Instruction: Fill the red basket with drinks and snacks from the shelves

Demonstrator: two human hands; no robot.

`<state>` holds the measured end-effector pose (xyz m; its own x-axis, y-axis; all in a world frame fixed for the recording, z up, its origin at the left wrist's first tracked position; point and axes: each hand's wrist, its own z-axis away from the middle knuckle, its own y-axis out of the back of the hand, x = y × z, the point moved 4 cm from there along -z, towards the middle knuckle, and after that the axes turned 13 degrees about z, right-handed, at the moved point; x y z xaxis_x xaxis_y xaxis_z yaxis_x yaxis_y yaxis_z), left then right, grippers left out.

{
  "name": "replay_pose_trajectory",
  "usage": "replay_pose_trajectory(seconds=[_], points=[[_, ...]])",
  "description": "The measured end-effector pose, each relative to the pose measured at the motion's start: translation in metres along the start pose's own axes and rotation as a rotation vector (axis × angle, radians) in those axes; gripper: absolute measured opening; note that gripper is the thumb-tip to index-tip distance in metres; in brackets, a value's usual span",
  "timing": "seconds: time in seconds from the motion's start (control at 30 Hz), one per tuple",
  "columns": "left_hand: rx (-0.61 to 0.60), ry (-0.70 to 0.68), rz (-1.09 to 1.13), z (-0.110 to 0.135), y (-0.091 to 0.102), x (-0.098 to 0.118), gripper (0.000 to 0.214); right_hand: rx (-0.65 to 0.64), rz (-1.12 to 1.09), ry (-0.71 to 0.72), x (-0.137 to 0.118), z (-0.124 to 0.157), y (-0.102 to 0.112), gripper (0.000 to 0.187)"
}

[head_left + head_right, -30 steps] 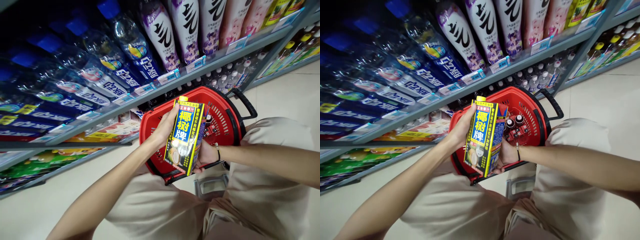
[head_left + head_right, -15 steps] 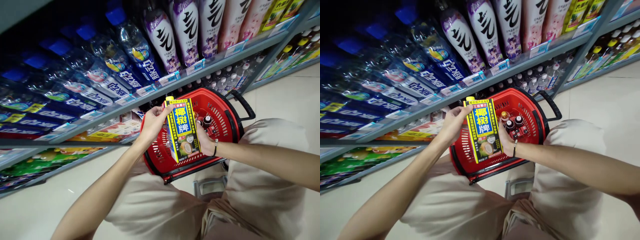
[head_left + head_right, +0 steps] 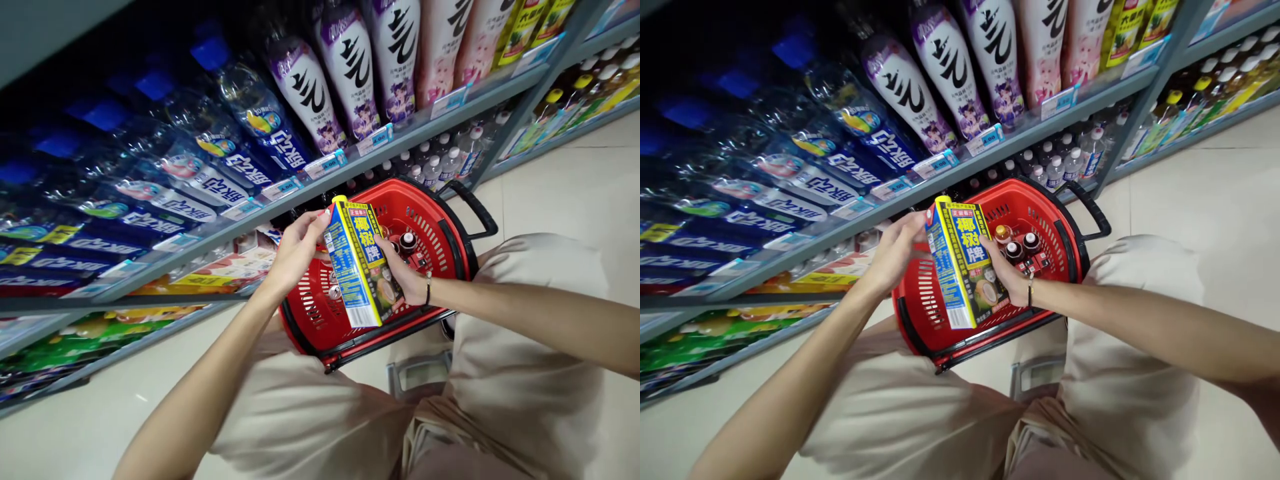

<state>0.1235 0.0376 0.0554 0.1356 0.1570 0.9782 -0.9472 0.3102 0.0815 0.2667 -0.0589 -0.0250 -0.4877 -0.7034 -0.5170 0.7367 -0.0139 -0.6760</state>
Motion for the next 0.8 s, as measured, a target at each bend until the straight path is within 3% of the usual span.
replay_pose_trajectory(seconds=[0.1, 0.2, 0.3, 0.4, 0.6, 0.8], points=[[-0.067, -0.056, 0.054, 0.006, -0.003, 0.008, 0.056, -0.093, -0.026, -0.128, -0.002, 0.007, -0.004, 0.072], [-0.08, -0.06, 0.061, 0.01, -0.004, 0.013, 0.058, -0.129, -0.028, -0.135, 0.001, 0.007, -0.002, 0.068], [-0.128, -0.008, 0.004, 0.012, 0.003, 0.014, 0.061, -0.128, -0.006, -0.153, 0.01, 0.001, 0.004, 0.062], [-0.257, 0.09, -0.025, 0.011, 0.014, 0.009, 0.059, -0.092, 0.03, -0.159, 0.014, -0.005, 0.011, 0.059], [-0.404, 0.217, 0.11, 0.003, 0.03, -0.009, 0.054, -0.133, 0.138, -0.175, 0.015, -0.011, 0.01, 0.059], [-0.401, 0.045, 0.069, 0.005, 0.039, -0.005, 0.073, -0.039, 0.311, -0.042, 0.005, -0.018, 0.001, 0.051]])
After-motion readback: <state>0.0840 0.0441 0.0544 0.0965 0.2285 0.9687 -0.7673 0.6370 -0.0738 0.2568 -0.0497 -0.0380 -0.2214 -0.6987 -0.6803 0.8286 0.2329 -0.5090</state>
